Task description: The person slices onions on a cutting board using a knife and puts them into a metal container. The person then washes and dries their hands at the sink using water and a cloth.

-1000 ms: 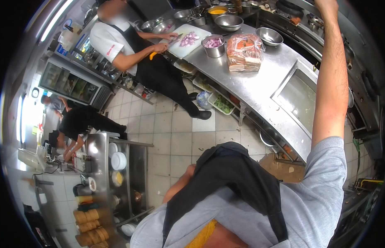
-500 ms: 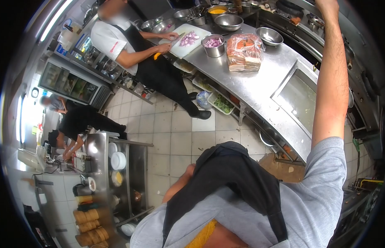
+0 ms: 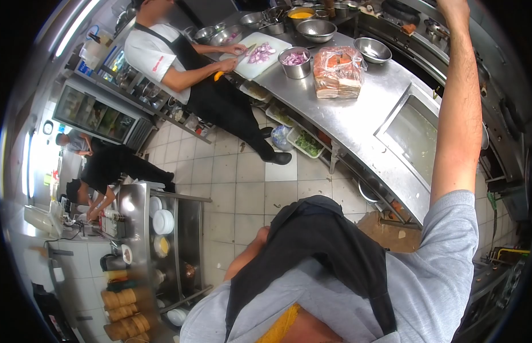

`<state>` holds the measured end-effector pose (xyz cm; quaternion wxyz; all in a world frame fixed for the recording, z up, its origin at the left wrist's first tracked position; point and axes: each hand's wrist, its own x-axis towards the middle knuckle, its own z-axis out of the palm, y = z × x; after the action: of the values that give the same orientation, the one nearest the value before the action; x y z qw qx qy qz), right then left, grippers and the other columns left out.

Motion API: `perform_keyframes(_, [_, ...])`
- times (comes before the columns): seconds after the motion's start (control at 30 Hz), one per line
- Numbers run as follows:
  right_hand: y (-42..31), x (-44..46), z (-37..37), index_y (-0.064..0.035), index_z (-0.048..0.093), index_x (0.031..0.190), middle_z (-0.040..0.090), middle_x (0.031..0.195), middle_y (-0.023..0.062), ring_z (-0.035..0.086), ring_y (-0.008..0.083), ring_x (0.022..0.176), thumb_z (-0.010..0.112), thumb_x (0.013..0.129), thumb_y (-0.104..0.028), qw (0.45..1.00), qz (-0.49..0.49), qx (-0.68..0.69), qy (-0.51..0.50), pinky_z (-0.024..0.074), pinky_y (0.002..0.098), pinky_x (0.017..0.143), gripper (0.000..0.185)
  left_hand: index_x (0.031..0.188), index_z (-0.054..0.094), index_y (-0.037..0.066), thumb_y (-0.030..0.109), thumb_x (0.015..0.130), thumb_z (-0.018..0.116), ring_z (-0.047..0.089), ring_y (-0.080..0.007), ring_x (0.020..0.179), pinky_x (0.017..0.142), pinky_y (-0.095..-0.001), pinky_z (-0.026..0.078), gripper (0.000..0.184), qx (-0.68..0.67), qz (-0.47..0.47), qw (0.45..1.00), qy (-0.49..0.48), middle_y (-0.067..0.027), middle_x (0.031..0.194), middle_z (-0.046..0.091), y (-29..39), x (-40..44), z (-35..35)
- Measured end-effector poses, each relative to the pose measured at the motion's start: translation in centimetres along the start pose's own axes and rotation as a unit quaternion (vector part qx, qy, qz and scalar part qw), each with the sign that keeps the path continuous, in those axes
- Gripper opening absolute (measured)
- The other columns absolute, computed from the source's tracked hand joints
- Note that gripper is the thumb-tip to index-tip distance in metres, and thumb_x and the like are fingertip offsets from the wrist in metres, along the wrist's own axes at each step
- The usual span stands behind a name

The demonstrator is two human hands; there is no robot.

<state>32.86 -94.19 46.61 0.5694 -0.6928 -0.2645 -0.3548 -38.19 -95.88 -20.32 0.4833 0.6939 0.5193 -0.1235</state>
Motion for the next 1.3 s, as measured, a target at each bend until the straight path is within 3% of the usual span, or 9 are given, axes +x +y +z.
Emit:
perform_keyframes(0.13, [0.4, 0.3, 0.2, -0.0034, 0.045, 0.122, 0.061, 0.110, 0.0379, 0.059, 0.0536, 0.109, 0.048, 0.097, -0.030, 1.000, 0.014, -0.005, -0.001, 0.0463, 0.0546, 0.093, 0.037, 0.101, 0.069, -0.001, 0.043, 0.081, 0.067, 0.067, -0.0392, 0.099, 0.084, -0.0416, 0.051, 0.048, 0.057, 0.053, 0.997, 0.020, -0.0252, 0.100, 0.070, -1.5, 1.2, 0.4])
perform_keyframes(0.27, [1.1, 0.6, 0.5, -0.0037, 0.045, 0.120, 0.061, 0.109, 0.0384, 0.058, 0.0538, 0.109, 0.049, 0.097, -0.031, 1.000, 0.007, -0.018, 0.000, 0.0462, 0.0550, 0.093, 0.035, 0.101, 0.069, -0.001, 0.044, 0.081, 0.065, 0.065, -0.0418, 0.102, 0.085, -0.0443, 0.051, 0.049, 0.028, 0.008, 0.997, 0.072, -0.0263, 0.103, 0.069, -1.7, 0.9, 0.4])
perform_keyframes(0.33, [0.7, 0.4, 0.3, -0.0037, 0.045, 0.120, 0.061, 0.109, 0.0382, 0.058, 0.0537, 0.109, 0.049, 0.097, -0.030, 1.000, 0.009, -0.017, -0.003, 0.0462, 0.0551, 0.093, 0.036, 0.101, 0.070, 0.001, 0.045, 0.082, 0.063, 0.063, -0.0436, 0.104, 0.086, -0.0456, 0.051, 0.049, 0.170, 0.080, 0.982, 0.028, -0.0262, 0.104, 0.068, -5.8, 4.5, 1.9])
perform_keyframes(0.47, [0.0, -0.1, 0.0, -0.0031, 0.046, 0.122, 0.061, 0.110, 0.0377, 0.059, 0.0535, 0.109, 0.050, 0.097, -0.030, 1.000, 0.007, -0.003, -0.001, 0.0463, 0.0549, 0.093, 0.037, 0.102, 0.070, 0.002, 0.044, 0.082, 0.062, 0.063, -0.0427, 0.105, 0.086, -0.0445, 0.051, 0.047, 0.176, 0.117, 0.977, 0.014, -0.0250, 0.106, 0.068, -3.8, 2.8, 1.0])
perform_keyframes(0.53, [0.0, -0.1, 0.0, -0.0027, 0.046, 0.122, 0.062, 0.110, 0.0375, 0.059, 0.0534, 0.108, 0.050, 0.097, -0.030, 1.000, 0.003, 0.003, -0.001, 0.0464, 0.0547, 0.093, 0.038, 0.103, 0.070, 0.003, 0.043, 0.082, 0.062, 0.063, -0.0422, 0.106, 0.087, -0.0439, 0.051, 0.046, 0.109, 0.091, 0.990, 0.019, -0.0246, 0.107, 0.068, -3.2, 2.2, 0.9])
perform_keyframes(1.07, [-0.7, -0.4, -0.4, -0.0027, 0.045, 0.124, 0.062, 0.109, 0.0366, 0.060, 0.0523, 0.108, 0.052, 0.095, -0.028, 1.000, 0.011, -0.009, -0.007, 0.0474, 0.0534, 0.092, 0.039, 0.106, 0.070, 0.007, 0.043, 0.078, 0.065, 0.064, -0.0407, 0.103, 0.087, -0.0430, 0.052, 0.046, 0.128, 0.111, 0.985, 0.024, -0.0222, 0.108, 0.069, -2.3, 1.6, 0.5])
perform_keyframes(1.13, [-0.2, -0.1, -0.1, -0.0029, 0.045, 0.124, 0.062, 0.109, 0.0366, 0.059, 0.0524, 0.108, 0.052, 0.095, -0.028, 1.000, 0.006, -0.008, -0.001, 0.0474, 0.0535, 0.092, 0.039, 0.106, 0.070, 0.005, 0.043, 0.078, 0.066, 0.065, -0.0408, 0.103, 0.086, -0.0430, 0.052, 0.047, 0.032, 0.003, 0.999, -0.021, -0.0228, 0.106, 0.069, -0.4, 0.3, -0.3])
perform_keyframes(1.27, [-0.2, -0.1, -0.1, -0.0030, 0.044, 0.125, 0.062, 0.109, 0.0363, 0.060, 0.0519, 0.107, 0.051, 0.096, -0.028, 1.000, 0.008, -0.010, -0.003, 0.0475, 0.0534, 0.092, 0.039, 0.103, 0.070, 0.002, 0.044, 0.078, 0.066, 0.065, -0.0412, 0.103, 0.086, -0.0434, 0.051, 0.049, 0.033, 0.022, 0.999, 0.003, -0.0248, 0.105, 0.069, -1.3, 1.0, 0.2])
perform_keyframes(1.3, [-0.3, -0.1, -0.1, -0.0030, 0.044, 0.125, 0.062, 0.109, 0.0363, 0.060, 0.0519, 0.107, 0.051, 0.096, -0.028, 1.000, 0.008, -0.010, -0.003, 0.0475, 0.0534, 0.092, 0.039, 0.102, 0.070, 0.001, 0.045, 0.078, 0.066, 0.065, -0.0415, 0.104, 0.085, -0.0436, 0.051, 0.050, 0.093, 0.076, 0.993, 0.014, -0.0256, 0.105, 0.069, -2.8, 2.1, 0.8])
